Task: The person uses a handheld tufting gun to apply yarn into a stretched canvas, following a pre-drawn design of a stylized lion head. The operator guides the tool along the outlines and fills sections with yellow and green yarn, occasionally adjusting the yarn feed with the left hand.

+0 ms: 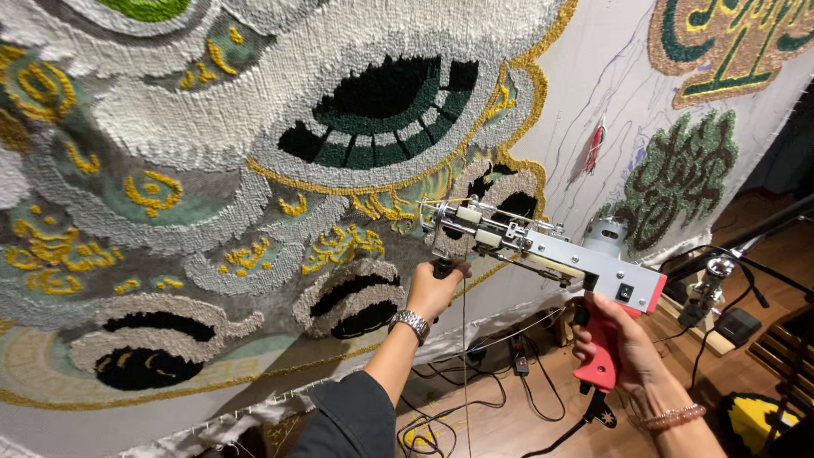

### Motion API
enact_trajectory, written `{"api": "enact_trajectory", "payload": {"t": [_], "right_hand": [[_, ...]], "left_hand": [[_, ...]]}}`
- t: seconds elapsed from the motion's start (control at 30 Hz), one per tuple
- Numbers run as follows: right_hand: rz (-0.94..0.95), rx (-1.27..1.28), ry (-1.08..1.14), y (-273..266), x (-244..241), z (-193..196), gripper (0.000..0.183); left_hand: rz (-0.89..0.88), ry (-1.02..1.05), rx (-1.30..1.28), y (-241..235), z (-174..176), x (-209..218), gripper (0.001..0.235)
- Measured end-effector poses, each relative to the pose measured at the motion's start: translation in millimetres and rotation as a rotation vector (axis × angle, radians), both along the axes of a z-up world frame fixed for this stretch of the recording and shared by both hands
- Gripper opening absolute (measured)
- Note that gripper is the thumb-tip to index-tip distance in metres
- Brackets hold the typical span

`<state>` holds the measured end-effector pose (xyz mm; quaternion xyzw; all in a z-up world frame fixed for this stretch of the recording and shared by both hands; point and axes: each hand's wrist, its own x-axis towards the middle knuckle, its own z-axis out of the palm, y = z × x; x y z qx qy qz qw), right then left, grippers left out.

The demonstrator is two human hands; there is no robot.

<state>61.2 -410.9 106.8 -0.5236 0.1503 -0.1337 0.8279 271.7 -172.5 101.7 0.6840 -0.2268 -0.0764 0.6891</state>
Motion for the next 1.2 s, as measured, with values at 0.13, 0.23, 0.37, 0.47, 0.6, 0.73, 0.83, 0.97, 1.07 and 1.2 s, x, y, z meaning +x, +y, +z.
{"api": "enact_trajectory", "payload": {"t": [0.13, 0.23, 0.37, 0.47, 0.6, 0.73, 0.83, 0.97, 1.07, 1.2], "right_hand": [[-0.075, -0.02, -0.013, -2, 4, 0, 0.035], [-0.057, -0.038, -0.056, 0, 2, 4, 0.033], [-0.129, -0.085, -0.031, 8, -1, 10, 0.031], [-0.153, -0.08, -0.015, 8, 1, 7, 0.03], [-0.107, -0.03, -0.044, 7, 2, -2, 0.029], [-0.061, -0.064, -0.1, 14, 0, 7, 0.031], [-0.088, -0.077, -0.044, 23, 0, 14, 0.031], [-0.043, -0.088, -0.076, 27, -1, 16, 0.032], [-0.037, -0.12, -0.069, 27, -2, 17, 0.031], [-0.044, -0.157, -0.088, 28, -1, 9, 0.026]], "left_hand": [[-0.022, 0.03, 0.024, -9, -9, 4, 0.02], [-0.006, 0.025, 0.05, -12, -9, 4, 0.023], [-0.063, 0.08, 0.129, -9, -2, 7, 0.032], [-0.086, 0.081, 0.127, -8, -2, 9, 0.035], [-0.093, 0.088, 0.154, -7, -3, 14, 0.034], [-0.144, 0.068, 0.143, -5, -7, 24, 0.032], [-0.162, 0.012, 0.108, -5, -9, 32, 0.029], [-0.216, -0.009, 0.029, -8, -9, 42, 0.025], [-0.207, -0.005, 0.028, -5, -6, 37, 0.023], [-0.166, 0.08, 0.074, 3, -4, 23, 0.023]]}}
